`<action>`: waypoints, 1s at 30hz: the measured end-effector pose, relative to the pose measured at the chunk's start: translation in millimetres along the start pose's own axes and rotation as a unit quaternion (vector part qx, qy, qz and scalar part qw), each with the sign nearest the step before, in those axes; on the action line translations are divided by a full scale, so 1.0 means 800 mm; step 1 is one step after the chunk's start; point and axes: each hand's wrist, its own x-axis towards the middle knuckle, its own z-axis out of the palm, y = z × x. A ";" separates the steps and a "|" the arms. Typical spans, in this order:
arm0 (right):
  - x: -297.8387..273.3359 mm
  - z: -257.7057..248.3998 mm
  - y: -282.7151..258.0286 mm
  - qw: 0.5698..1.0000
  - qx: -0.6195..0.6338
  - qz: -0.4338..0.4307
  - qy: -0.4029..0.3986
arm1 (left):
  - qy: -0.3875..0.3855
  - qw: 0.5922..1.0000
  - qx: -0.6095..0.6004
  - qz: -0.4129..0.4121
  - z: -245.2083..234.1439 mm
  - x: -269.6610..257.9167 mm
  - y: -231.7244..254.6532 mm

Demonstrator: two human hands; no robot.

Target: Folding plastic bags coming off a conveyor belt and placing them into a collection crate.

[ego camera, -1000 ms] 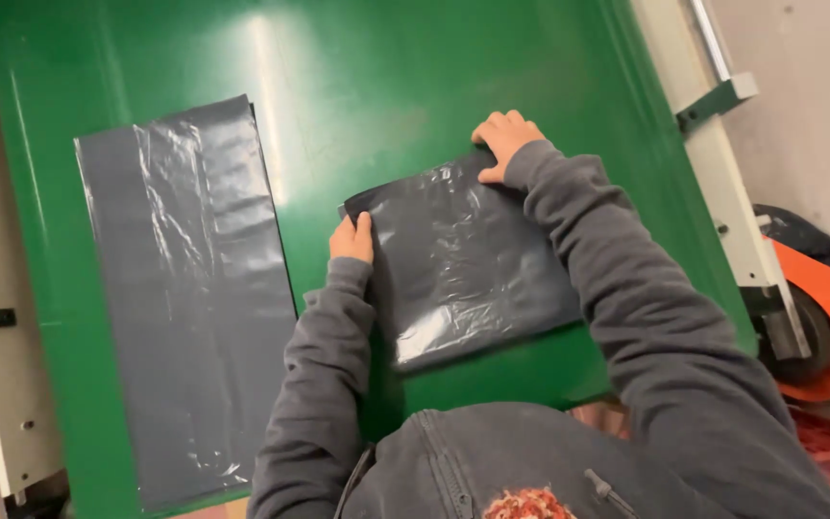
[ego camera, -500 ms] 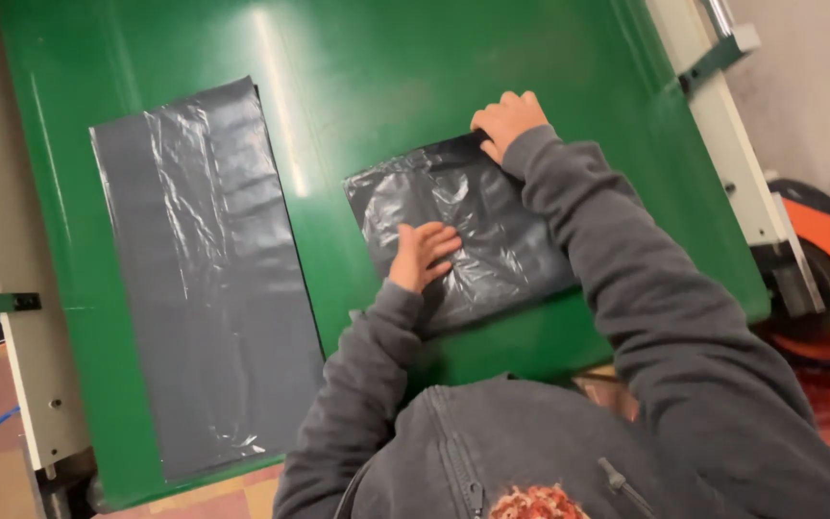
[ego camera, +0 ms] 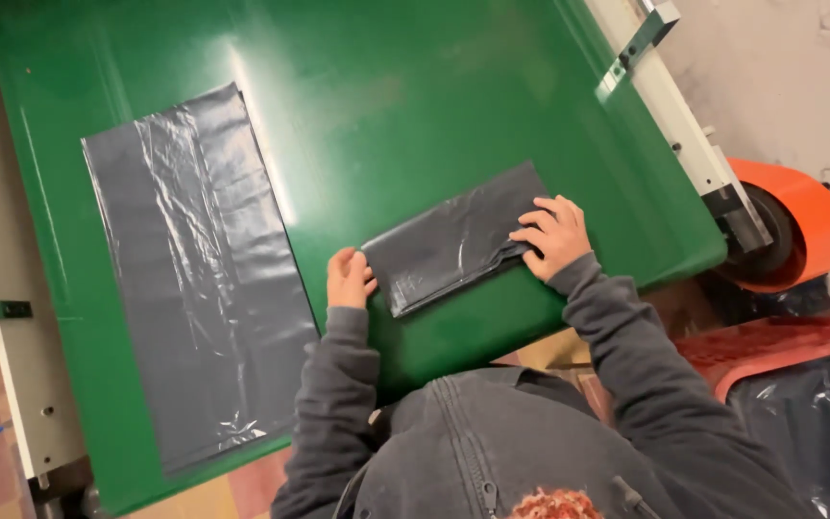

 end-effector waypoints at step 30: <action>-0.014 0.034 -0.140 0.973 0.189 -0.052 -0.126 | -0.299 0.523 0.654 0.458 0.078 -0.095 0.090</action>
